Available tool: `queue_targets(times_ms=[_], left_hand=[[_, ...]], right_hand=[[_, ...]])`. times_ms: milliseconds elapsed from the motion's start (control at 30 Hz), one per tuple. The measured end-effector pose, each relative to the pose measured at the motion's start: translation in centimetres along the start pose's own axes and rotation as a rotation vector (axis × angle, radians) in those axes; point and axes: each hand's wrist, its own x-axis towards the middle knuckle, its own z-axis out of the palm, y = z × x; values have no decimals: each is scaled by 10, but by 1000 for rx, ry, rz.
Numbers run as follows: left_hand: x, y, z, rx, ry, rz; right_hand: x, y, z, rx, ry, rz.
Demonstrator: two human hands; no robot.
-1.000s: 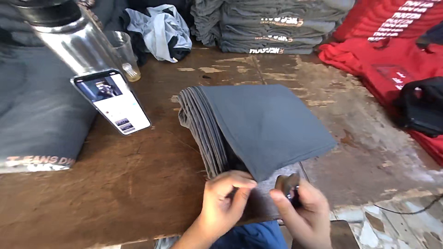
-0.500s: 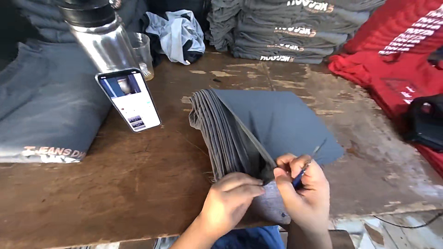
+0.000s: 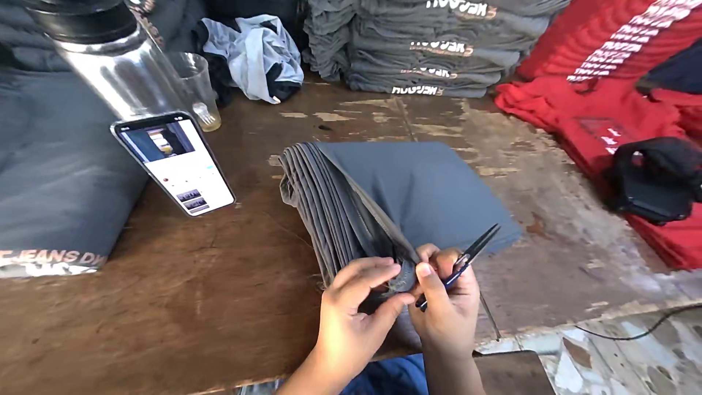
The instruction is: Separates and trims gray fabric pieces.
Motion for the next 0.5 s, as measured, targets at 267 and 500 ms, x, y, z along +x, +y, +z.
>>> queue_targets(times_ms=[267,500], left_hand=[[-2,10,-15,302,-60,160],[-3,16,-22,188,-41,58]], right_hand=[[-1,-3,-2,-197,-76,-96],[-20,-28,-20,-362,-301,-38]])
